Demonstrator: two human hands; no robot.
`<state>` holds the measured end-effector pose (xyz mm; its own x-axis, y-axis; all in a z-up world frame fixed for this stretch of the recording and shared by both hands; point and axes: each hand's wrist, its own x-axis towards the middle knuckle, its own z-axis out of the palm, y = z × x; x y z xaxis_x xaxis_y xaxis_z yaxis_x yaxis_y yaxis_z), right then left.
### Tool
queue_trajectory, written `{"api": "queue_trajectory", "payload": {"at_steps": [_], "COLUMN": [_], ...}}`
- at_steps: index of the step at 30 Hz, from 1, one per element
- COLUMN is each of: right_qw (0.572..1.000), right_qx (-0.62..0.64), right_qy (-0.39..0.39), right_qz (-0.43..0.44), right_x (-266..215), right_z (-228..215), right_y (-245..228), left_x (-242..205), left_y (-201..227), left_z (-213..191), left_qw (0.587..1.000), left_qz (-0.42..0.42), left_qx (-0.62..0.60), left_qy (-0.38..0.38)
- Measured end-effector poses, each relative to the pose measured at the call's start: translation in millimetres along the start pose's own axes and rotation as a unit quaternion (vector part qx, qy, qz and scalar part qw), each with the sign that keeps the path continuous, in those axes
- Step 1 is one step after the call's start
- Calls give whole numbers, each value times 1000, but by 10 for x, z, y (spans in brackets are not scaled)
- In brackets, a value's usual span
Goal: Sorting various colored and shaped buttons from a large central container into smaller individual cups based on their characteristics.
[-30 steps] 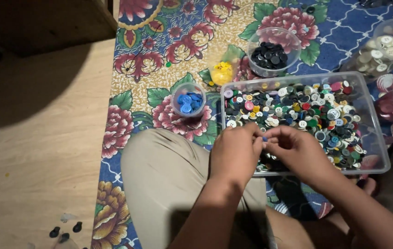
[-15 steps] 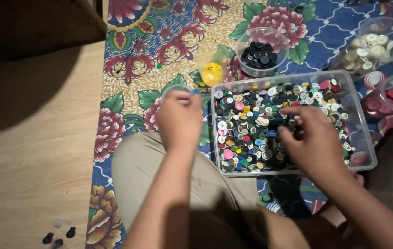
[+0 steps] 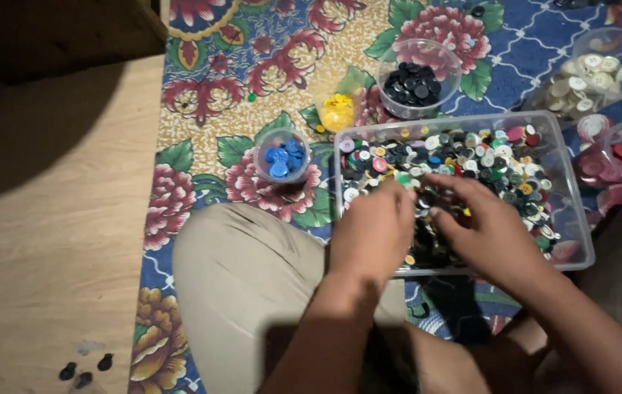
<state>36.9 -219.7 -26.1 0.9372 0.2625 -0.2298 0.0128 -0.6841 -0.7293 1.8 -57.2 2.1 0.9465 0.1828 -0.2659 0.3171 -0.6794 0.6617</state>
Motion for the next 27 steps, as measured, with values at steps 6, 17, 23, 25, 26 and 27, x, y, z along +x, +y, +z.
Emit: {"api": "queue_trajectory", "payload": {"at_steps": [6,17,23,25,26,27], "right_qw": [982,972,992,991,989,986], "right_qx": [-24,-147,-96,-44,-33,-23], "right_qy": [-122,-140,-83,-80,-69,-57], "right_qz": [141,-119,-3,93,125,157], "right_x": [-14,86,172,131,120,110], "right_z": [-186,245,-61,-190,-235,-283], "right_y": [117,338,115,-46,-92,-138], "left_x": [89,535,474,446,429,413], "left_y": [-124,-270,-176,-222,-234,-243], "left_z": [165,141,-206,-227,-257,-287], "left_qw": [955,959,980,985,986,987], "left_qz": [-54,-31,-35,-39,-36,-33], "left_qx": [159,161,89,92,88,85], "left_qy": [-246,-233,-173,-140,-137,-133]}}
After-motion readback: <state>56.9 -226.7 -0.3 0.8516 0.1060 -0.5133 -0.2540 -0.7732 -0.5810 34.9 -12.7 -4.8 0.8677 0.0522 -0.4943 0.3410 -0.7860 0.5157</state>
